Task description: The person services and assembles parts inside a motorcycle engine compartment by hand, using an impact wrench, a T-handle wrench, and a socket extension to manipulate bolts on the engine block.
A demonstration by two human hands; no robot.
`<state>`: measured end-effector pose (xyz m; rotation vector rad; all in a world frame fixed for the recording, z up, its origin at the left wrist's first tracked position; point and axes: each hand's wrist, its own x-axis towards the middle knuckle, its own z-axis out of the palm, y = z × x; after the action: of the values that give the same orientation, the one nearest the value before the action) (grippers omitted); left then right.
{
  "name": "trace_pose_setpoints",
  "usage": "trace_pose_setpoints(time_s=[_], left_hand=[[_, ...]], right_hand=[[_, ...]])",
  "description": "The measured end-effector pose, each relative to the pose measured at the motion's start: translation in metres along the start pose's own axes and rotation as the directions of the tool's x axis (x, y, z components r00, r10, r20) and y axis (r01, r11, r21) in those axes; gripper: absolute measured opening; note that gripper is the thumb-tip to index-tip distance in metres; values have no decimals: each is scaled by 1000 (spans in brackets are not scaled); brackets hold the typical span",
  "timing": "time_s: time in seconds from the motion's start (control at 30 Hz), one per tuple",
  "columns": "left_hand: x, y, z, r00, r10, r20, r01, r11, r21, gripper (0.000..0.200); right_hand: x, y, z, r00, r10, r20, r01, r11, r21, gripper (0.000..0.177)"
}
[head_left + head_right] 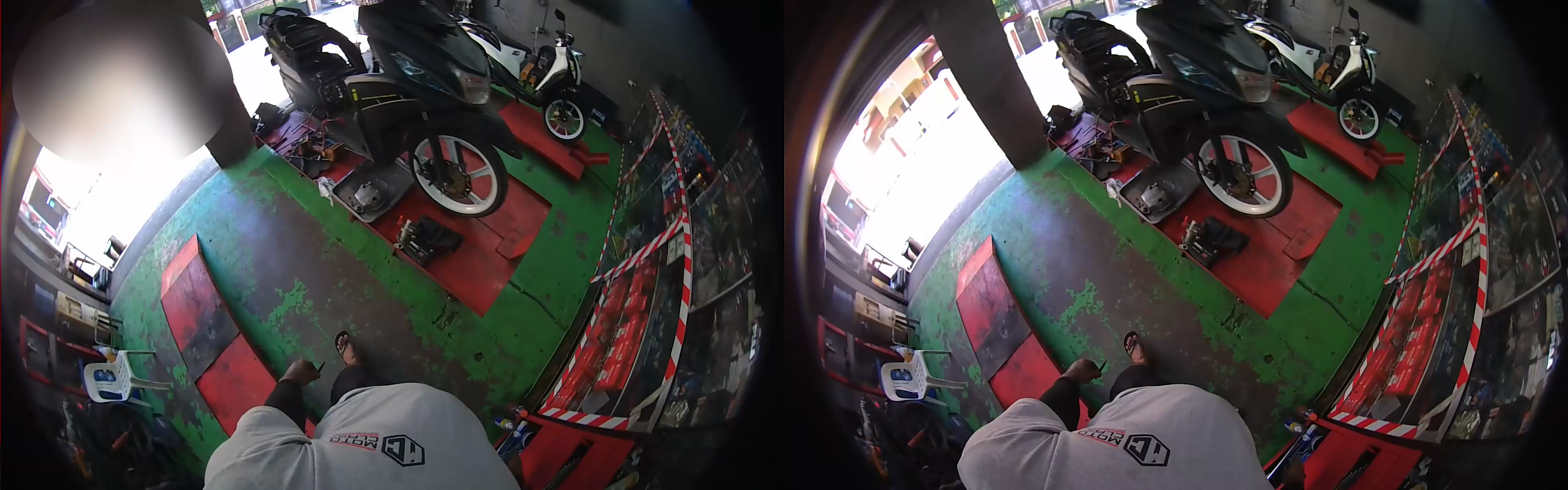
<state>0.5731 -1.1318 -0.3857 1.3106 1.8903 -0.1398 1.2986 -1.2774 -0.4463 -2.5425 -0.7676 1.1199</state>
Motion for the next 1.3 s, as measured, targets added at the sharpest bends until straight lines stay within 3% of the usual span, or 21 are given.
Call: trace_pose_setpoints(time_s=[0.03,0.07,0.1,0.17,0.23,0.27,0.3,0.37,0.43,0.5,0.67,0.83,0.97,1.03,1.1,1.13,1.17,1.23,1.27,1.3], left_hand=[[0,-15,-6,999,-49,-4,49,999,-22,34],[3,-31,-11,999,-50,-10,50,998,-45,34],[7,-47,-17,994,-104,-33,98,985,-142,34],[21,-95,-26,985,-164,-49,148,959,-244,34],[51,-145,-33,976,-215,-46,184,914,-360,35],[56,-158,-46,973,-227,-30,201,908,-368,36],[59,-175,-46,972,-236,-4,217,901,-376,36],[85,-210,-72,963,-260,-74,167,788,-592,37],[87,-206,-126,956,-285,-70,201,810,-550,36],[95,-210,-166,959,-225,-170,120,871,-476,33],[132,-231,-226,930,-281,-235,95,805,-586,30],[154,-270,-212,853,-432,-292,84,666,-741,30],[128,-264,-227,792,-610,24,352,424,-835,29],[116,-276,-206,735,-678,36,246,216,-945,24],[119,-285,-209,715,-662,225,416,144,-898,21],[118,-285,-226,748,-622,233,364,90,-927,21],[122,-289,-247,744,-623,243,383,99,-919,21],[146,-287,-295,722,-687,74,432,365,-825,24],[163,-237,-391,693,-721,14,288,259,-922,26],[181,-242,-414,719,-695,15,304,295,-906,26]], right_hand=[[10,-10,14,981,-195,13,191,943,-272,17],[22,-26,30,908,-414,71,394,780,-487,17],[36,-42,46,762,-625,172,565,511,-647,17],[65,-90,92,460,-813,357,660,44,-750,17],[88,-171,150,605,-651,459,750,270,-604,36],[74,-237,182,852,-407,330,523,694,-495,37],[53,-297,208,886,-369,280,446,841,-305,38],[11,-414,255,820,-454,350,537,822,-190,38],[-21,-509,300,776,-457,434,591,768,-248,37],[-53,-586,339,712,-518,474,651,739,-171,35],[-91,-721,429,704,-440,557,563,824,-61,28],[-64,-834,543,617,-521,590,673,738,-52,24],[-20,-946,655,598,-497,629,722,675,-153,22],[13,-993,713,561,-555,614,777,609,-161,23],[18,-1040,748,551,-618,561,816,540,-207,25],[14,-1069,759,536,-664,521,838,495,-232,26],[14,-1096,774,550,-657,516,820,543,-181,29],[10,-1145,793,566,-640,520,797,587,-144,32],[5,-1167,800,582,-698,416,809,550,-210,33],[-2,-1180,803,585,-750,310,810,517,-277,34]])
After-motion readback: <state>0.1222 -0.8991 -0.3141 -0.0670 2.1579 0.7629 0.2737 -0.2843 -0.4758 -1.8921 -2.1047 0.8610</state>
